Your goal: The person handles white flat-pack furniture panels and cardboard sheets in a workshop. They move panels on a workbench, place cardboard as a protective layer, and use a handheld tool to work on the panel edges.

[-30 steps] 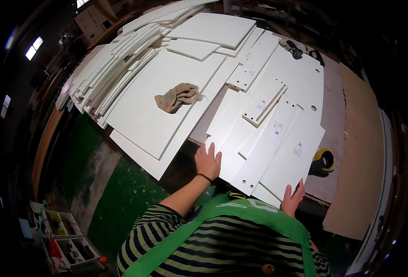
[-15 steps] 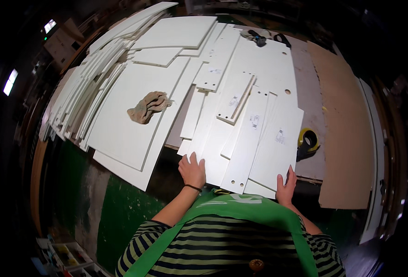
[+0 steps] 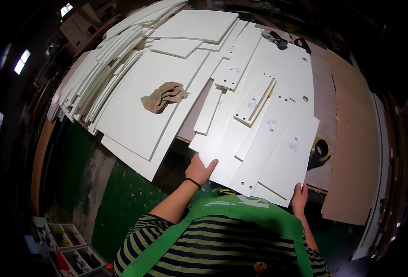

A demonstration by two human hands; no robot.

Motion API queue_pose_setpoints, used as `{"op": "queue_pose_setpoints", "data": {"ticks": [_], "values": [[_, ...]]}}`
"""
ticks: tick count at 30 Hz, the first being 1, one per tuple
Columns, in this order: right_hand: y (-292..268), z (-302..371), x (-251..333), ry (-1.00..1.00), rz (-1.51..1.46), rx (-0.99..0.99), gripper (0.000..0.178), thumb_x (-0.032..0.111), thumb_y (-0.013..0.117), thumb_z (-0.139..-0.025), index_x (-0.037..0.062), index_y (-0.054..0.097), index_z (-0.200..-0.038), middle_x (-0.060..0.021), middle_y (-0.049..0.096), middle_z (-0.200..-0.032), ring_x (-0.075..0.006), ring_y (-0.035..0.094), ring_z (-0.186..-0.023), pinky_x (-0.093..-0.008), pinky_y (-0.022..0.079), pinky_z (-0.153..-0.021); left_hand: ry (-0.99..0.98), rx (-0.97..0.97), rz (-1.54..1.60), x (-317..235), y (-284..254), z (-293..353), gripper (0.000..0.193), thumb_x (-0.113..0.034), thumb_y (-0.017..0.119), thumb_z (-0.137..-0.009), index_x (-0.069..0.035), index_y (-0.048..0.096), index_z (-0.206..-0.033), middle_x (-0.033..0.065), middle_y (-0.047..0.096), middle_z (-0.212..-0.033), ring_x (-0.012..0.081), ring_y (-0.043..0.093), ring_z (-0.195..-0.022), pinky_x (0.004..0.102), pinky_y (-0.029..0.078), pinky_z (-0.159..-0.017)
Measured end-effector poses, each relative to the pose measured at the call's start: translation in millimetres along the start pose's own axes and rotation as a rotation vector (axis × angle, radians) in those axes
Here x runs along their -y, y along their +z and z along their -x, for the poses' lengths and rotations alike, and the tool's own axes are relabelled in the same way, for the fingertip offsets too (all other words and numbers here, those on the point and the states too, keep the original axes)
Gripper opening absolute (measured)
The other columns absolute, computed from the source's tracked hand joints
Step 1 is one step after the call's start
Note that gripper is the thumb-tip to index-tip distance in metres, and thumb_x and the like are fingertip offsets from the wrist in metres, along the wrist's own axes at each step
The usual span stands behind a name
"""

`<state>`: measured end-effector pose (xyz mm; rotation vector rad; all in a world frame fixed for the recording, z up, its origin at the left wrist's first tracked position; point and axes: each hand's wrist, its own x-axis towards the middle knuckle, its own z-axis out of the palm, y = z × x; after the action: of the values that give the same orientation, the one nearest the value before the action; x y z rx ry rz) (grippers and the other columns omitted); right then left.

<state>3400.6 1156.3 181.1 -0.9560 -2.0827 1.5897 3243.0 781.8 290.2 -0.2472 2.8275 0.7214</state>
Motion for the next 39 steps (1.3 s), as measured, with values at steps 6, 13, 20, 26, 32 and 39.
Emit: {"op": "queue_pose_setpoints", "data": {"ticks": [6, 13, 20, 26, 32, 39], "values": [[0.6, -16.1, -5.7, -0.038, 0.105, 0.057, 0.038, 0.029, 0.052, -0.097, -0.0064, 0.058, -0.111, -0.0166, 0.066, -0.101, -0.0221, 0.061, -0.091, -0.0348, 0.047, -0.083, 0.032, -0.072, 0.004, 2.5, 5.0, 4.1, 0.088, -0.06, 0.063, -0.079, 0.007, 0.037, -0.13, 0.0276, 0.052, -0.119, 0.0415, 0.056, -0.106, 0.0468, 0.048, -0.088], [-19.1, -17.0, -12.3, -0.018, 0.219, 0.016, 0.04, 0.031, 0.05, -0.098, -0.0078, 0.059, -0.095, -0.0165, 0.065, -0.084, -0.0199, 0.059, -0.077, -0.036, 0.047, -0.072, 0.016, 0.025, -0.047, -8.4, 6.0, 21.8, 0.101, -0.06, 0.061, -0.08, 0.008, 0.019, -0.142, 0.0287, 0.05, -0.117, 0.0416, 0.056, -0.104, 0.0458, 0.048, -0.086], [-24.3, 6.3, 9.5, 0.007, 0.229, -0.023, 0.038, 0.029, 0.05, -0.099, -0.0076, 0.057, -0.09, -0.0152, 0.063, -0.079, -0.0196, 0.057, -0.071, -0.0363, 0.045, -0.066, 0.027, 0.061, -0.013, -9.1, -9.0, 23.3, 0.102, -0.057, 0.064, -0.079, 0.006, 0.017, -0.144, 0.0265, 0.05, -0.115, 0.0408, 0.057, -0.102, 0.0457, 0.049, -0.084], [-16.3, 21.9, 12.7, 0.065, 0.28, -0.031, 0.038, 0.029, 0.049, -0.099, -0.0075, 0.056, -0.091, -0.0163, 0.062, -0.079, -0.0219, 0.057, -0.071, -0.037, 0.046, -0.067, 0.027, 0.1, -0.013, -1.8, -19.9, 11.1, 0.103, -0.059, 0.065, -0.078, 0.006, 0.019, -0.143, 0.0261, 0.05, -0.115, 0.0398, 0.056, -0.102, 0.0452, 0.049, -0.084], [-0.4, 43.6, 24.5, 0.105, 0.333, -0.079, 0.038, 0.029, 0.048, -0.099, -0.0077, 0.056, -0.095, -0.019, 0.063, -0.084, -0.025, 0.06, -0.075, -0.0372, 0.047, -0.069, 0.101, 0.105, -0.029, 8.6, -26.4, -10.9, 0.104, -0.06, 0.065, -0.078, 0.007, 0.019, -0.143, 0.0268, 0.05, -0.118, 0.0388, 0.056, -0.106, 0.0441, 0.049, -0.085], [6.4, 65.2, 34.1, 0.215, 0.327, -0.109, 0.041, 0.031, 0.046, -0.1, -0.0087, 0.055, -0.099, -0.0208, 0.064, -0.088, -0.0252, 0.062, -0.08, -0.0356, 0.048, -0.072, 0.124, 0.113, 0.02, 9.9, -36.2, -23.2, 0.105, -0.057, 0.067, -0.077, 0.012, 0.02, -0.141, 0.0268, 0.05, -0.12, 0.0388, 0.054, -0.109, 0.0432, 0.048, -0.088]]}}
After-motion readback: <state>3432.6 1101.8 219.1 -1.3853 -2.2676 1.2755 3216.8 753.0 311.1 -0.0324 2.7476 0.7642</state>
